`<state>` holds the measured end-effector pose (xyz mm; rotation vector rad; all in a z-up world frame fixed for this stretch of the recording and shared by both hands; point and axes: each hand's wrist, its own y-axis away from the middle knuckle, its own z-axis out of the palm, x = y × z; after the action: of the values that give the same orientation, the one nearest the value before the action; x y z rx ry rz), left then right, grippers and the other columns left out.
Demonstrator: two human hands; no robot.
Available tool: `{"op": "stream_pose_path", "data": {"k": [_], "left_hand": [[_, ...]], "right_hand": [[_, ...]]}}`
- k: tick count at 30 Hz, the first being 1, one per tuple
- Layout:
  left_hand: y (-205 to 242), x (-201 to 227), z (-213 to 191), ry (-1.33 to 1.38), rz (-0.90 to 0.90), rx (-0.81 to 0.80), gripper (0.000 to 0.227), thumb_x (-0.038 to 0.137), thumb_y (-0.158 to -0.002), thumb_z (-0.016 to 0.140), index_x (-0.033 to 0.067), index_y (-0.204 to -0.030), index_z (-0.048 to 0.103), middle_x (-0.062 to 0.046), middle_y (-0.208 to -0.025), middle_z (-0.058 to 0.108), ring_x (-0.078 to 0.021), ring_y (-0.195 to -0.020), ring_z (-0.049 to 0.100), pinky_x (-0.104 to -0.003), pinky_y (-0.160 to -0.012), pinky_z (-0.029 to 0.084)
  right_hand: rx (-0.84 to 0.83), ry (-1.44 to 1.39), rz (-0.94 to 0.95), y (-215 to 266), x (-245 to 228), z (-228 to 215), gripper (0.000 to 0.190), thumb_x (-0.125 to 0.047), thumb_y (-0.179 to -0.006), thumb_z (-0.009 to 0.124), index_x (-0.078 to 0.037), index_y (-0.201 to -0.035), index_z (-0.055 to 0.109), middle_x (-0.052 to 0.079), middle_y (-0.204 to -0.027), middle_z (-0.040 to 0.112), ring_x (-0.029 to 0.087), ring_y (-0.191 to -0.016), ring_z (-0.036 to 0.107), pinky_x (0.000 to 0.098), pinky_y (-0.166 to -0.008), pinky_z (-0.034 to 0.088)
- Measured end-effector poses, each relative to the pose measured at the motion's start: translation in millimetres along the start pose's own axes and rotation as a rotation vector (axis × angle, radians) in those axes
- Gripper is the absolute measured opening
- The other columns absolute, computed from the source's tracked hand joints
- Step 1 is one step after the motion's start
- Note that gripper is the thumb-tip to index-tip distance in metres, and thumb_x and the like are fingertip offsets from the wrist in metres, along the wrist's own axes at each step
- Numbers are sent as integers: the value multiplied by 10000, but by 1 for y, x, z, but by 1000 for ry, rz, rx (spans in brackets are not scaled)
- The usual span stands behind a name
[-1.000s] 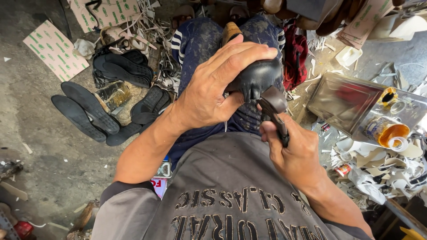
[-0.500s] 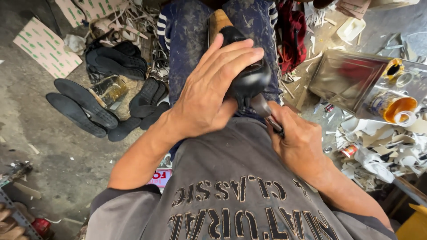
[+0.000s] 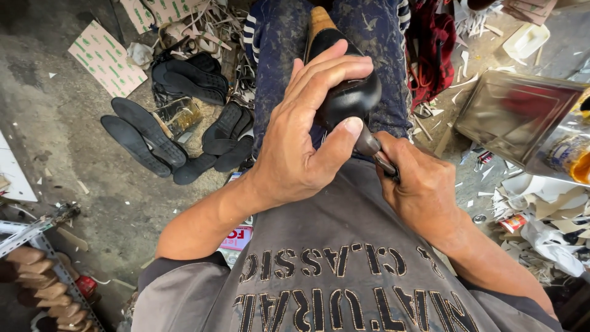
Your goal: The person sits on the floor and repairs a black sandal by hammering the sole and heel area. They use a hammer to tap the shoe and a pair of pliers to adjust the heel part, occasionally turning the shoe over to work on different sides.
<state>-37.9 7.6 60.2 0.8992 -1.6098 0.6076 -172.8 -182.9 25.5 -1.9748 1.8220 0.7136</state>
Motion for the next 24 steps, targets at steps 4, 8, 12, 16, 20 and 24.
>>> {"op": "stream_pose_path", "data": {"k": [4,8,12,16,20,24], "left_hand": [[-1,1,-1,-16,-3,2,402,294,-1033,474,119,-1391,525,-53,-1461,598,-346,-1569,470,-665,-1360,216],[-7,0,-4,-63,37,-34,433,360,-1063,404,108,-1397,518,-69,-1469,598,-341,-1549,482,-691,-1344,248],[-12,-12,-9,-139,120,-4,414,348,-1109,388,113,-1442,467,-143,-1505,588,-334,-1523,530,-651,-1354,310],[-23,-10,-22,-60,185,0,401,316,-1133,358,33,-1406,437,-173,-1416,553,-328,-1384,573,-435,-1224,463],[-28,-10,-28,-31,190,-20,446,381,-1151,306,43,-1419,419,-151,-1424,525,-299,-1377,567,-407,-1225,445],[-28,-14,-28,-15,183,-11,465,405,-1149,324,48,-1435,409,-160,-1427,531,-293,-1383,571,-411,-1245,447]], "right_hand": [[-12,6,-5,-3,-1,-3,264,-8,-1017,603,-63,-1275,594,76,-953,666,258,-750,653,387,-659,485],[-71,35,-29,-8,3,-8,338,-11,-961,599,-80,-1292,597,107,-899,665,280,-697,655,430,-603,478],[-313,-119,-102,-24,16,-19,472,-104,-989,605,-22,-1444,510,172,-1054,676,383,-935,668,455,-860,502],[-368,-236,-98,-36,14,-23,306,-132,-996,594,-32,-1284,581,149,-1074,694,345,-909,671,445,-818,510],[-330,-216,-138,-51,8,-38,286,-153,-1057,562,9,-1293,559,167,-975,644,369,-820,635,464,-782,489],[-312,-148,-232,-68,16,-47,478,-131,-1054,561,3,-1506,482,143,-964,639,280,-774,611,437,-743,542]]}}
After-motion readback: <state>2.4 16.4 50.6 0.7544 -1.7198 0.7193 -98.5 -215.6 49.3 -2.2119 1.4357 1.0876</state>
